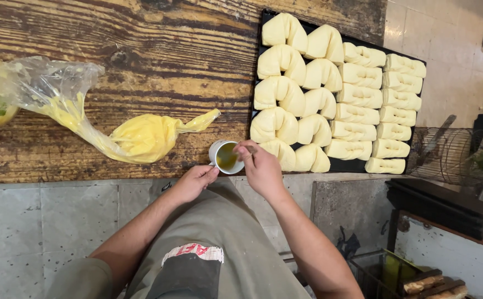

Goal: Applying egg wash to shaped dough pieces on a baking tray using a brush

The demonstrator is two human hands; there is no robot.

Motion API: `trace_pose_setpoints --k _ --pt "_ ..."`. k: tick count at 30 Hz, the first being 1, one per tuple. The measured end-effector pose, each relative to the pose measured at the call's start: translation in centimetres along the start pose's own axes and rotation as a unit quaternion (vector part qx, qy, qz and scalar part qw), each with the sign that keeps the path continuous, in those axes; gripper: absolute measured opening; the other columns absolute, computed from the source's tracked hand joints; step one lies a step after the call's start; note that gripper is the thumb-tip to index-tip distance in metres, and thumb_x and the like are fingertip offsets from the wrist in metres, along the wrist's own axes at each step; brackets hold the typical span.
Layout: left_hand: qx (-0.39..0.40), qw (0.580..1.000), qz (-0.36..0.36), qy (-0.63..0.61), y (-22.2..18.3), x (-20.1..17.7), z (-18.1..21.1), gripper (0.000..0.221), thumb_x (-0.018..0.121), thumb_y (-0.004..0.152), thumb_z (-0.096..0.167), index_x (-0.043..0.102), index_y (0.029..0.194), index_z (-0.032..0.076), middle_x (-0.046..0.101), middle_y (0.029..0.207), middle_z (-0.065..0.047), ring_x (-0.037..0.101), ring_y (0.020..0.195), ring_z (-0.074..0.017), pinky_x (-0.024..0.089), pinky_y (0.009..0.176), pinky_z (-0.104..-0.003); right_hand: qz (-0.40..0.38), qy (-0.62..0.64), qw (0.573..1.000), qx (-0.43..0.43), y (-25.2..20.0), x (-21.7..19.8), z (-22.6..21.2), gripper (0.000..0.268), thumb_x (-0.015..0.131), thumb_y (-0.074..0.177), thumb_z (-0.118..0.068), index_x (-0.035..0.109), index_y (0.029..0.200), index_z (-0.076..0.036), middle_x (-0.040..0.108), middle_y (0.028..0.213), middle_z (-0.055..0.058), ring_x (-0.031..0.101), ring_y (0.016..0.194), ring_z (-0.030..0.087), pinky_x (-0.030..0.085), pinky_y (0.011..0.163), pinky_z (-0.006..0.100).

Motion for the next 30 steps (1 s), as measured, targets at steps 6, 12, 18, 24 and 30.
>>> trace_pose_setpoints --k 6,12,18,24,30 --pt "0.001 1.0 0.008 -0.006 0.3 0.1 -0.8 0.047 0.057 0.105 0.037 0.056 0.065 0.012 0.048 0.053 -0.002 0.053 0.056 -0.0136 0.045 0.057 -0.026 0.021 -0.061 0.994 -0.089 0.0 -0.3 -0.7 0.028 0.047 0.107 -0.044 0.069 0.113 -0.027 0.078 0.09 0.001 0.069 0.104 0.033 0.05 0.091 0.051" --pt "-0.002 1.0 0.027 -0.006 0.0 0.3 -0.1 0.046 0.056 0.105 0.037 0.056 0.066 0.013 0.048 0.053 -0.001 0.05 0.056 -0.0128 0.042 0.057 -0.025 0.002 -0.11 0.989 -0.098 -0.9 -1.1 -1.4 0.032 0.044 0.108 -0.046 0.068 0.118 -0.026 0.077 0.093 -0.002 0.062 0.109 0.025 0.042 0.095 0.045" --pt "-0.014 0.998 0.059 0.035 1.0 0.5 -3.4 0.048 0.055 0.105 0.042 0.058 0.066 0.014 0.052 0.052 -0.003 0.05 0.055 -0.0154 0.042 0.055 -0.029 0.072 -0.047 0.978 -0.188 -2.5 -3.5 0.2 0.018 0.056 0.104 -0.029 0.071 0.112 -0.025 0.075 0.083 -0.003 0.064 0.095 0.027 0.049 0.089 0.042" --pt "-0.014 0.992 0.105 0.075 -1.5 3.0 2.7 0.048 0.054 0.104 0.038 0.064 0.07 0.006 0.056 0.058 -0.008 0.053 0.066 -0.0186 0.048 0.065 -0.035 0.113 0.049 0.956 -0.267 -4.6 -6.8 2.7 0.043 0.044 0.101 -0.055 0.074 0.105 -0.023 0.076 0.084 -0.005 0.065 0.085 0.025 0.052 0.085 0.038" --pt "-0.012 0.984 0.148 0.102 -1.3 6.5 4.6 0.052 0.052 0.105 0.044 0.066 0.073 0.005 0.06 0.06 -0.011 0.056 0.067 -0.0221 0.048 0.068 -0.036 0.137 0.108 0.949 -0.264 -5.2 -10.4 4.1 0.051 0.04 0.101 -0.058 0.073 0.102 -0.019 0.075 0.081 0.001 0.064 0.076 0.025 0.053 0.077 0.04"
Point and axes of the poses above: each hand's wrist, its own y-axis towards the middle knuckle, its own x-axis out of the palm, z = x × y, the point moved 6 cm from there along y, towards the middle knuckle
